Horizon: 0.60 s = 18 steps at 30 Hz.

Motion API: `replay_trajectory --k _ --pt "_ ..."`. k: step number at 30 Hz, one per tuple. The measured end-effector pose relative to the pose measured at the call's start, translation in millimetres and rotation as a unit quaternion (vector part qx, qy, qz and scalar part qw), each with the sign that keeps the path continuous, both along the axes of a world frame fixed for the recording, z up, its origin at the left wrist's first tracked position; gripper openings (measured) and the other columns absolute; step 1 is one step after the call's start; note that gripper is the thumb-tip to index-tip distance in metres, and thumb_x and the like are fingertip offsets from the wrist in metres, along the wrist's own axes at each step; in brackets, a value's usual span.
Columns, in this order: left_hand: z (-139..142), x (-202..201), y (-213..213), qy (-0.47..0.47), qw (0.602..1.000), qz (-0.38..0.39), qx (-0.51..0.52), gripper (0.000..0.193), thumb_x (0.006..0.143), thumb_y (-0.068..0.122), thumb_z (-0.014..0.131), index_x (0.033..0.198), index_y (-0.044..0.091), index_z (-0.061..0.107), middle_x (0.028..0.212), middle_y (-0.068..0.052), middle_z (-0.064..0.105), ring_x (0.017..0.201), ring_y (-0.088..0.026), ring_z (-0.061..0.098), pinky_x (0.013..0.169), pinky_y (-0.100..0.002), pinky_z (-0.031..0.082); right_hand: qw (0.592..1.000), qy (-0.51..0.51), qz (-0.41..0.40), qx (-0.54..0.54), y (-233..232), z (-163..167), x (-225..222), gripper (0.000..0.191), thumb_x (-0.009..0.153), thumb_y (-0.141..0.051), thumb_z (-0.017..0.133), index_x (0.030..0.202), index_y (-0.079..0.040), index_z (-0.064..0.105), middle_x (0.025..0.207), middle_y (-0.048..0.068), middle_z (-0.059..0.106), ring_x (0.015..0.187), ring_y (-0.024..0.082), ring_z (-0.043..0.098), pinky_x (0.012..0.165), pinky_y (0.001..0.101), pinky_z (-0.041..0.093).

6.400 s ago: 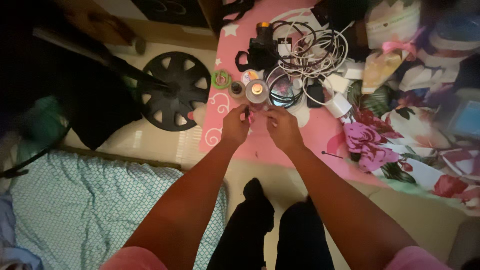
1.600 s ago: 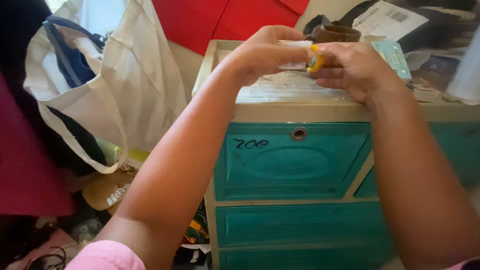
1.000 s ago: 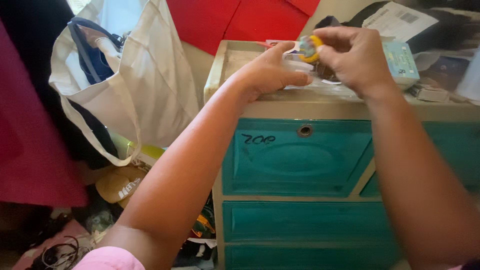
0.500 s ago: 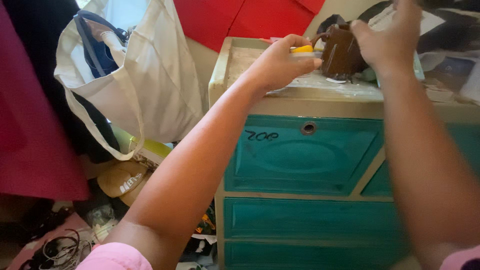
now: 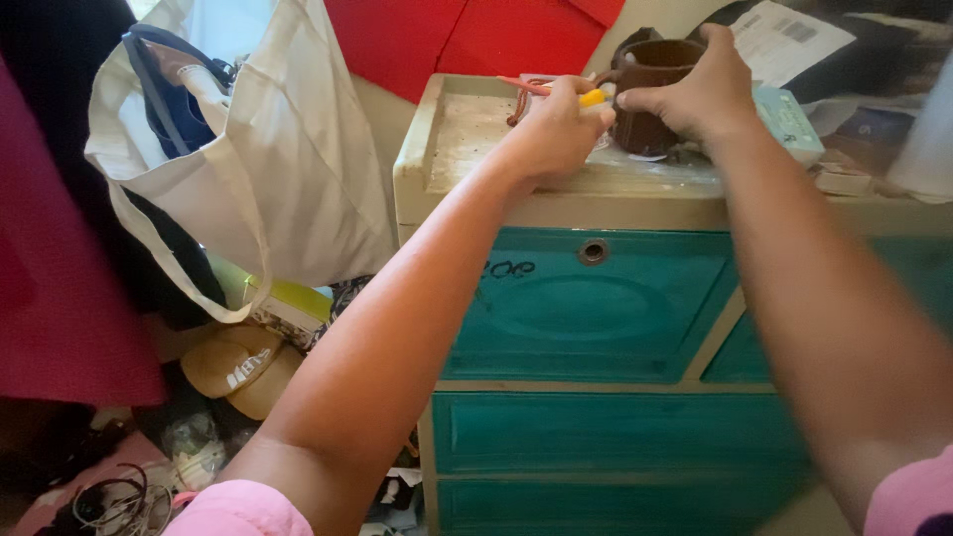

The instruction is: The person removes cables, bottles, boxes, and small containers from the top of a small drawer cabinet and places them on a nearby table. They group small items together, carry a tray-like box with pencils and paper across, and finally wipe the cabinet top with a cloth.

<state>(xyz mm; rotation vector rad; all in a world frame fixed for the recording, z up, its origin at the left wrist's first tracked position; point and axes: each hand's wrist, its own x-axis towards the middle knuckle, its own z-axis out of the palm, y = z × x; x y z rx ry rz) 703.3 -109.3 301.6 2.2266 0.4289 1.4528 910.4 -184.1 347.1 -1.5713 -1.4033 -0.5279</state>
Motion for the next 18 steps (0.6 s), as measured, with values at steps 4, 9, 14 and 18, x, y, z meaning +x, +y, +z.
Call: replay_trajectory --k 4,9,14,18 --pt "0.7 0.5 1.9 0.038 0.998 0.052 0.011 0.060 0.092 0.034 0.071 0.138 0.004 0.048 0.128 -0.031 0.058 0.118 -0.040 0.061 0.098 -0.045 0.051 0.997 -0.013 0.047 0.056 -5.9 -1.8 -10.2 0.098 0.068 -0.042 0.104 0.140 0.000 0.052 0.134 0.017 0.067 0.123 0.029 0.066 0.103 0.0385 0.052" --pt "1.6 -12.4 -7.6 0.019 0.993 0.085 0.078 0.061 0.092 0.033 0.076 0.140 0.008 0.047 0.129 -0.034 0.053 0.120 -0.047 0.055 0.105 -0.048 0.047 0.980 -0.009 0.163 0.112 -24.6 0.2 -25.5 0.073 0.078 -0.026 0.100 0.134 -0.002 0.060 0.131 0.014 0.073 0.120 0.027 0.072 0.101 0.0383 0.058" --pt "6.5 -41.9 -27.5 -0.022 0.994 0.085 0.063 0.058 0.092 0.032 0.074 0.138 0.009 0.048 0.129 -0.028 0.057 0.120 -0.044 0.057 0.103 -0.045 0.049 0.946 0.080 0.291 0.114 -53.3 -1.2 -62.5 0.064 0.082 -0.015 0.096 0.134 -0.003 0.061 0.131 0.013 0.073 0.118 0.025 0.075 0.098 0.0384 0.061" --pt "11.6 -81.4 -56.0 -0.024 0.994 0.092 0.052 0.054 0.093 0.032 0.073 0.137 0.010 0.050 0.130 -0.027 0.058 0.120 -0.043 0.057 0.101 -0.044 0.050 0.952 0.105 0.266 0.111 -84.0 2.8 -98.6 0.058 0.081 -0.018 0.093 0.128 -0.006 0.063 0.123 0.009 0.072 0.112 0.021 0.074 0.095 0.0355 0.062"
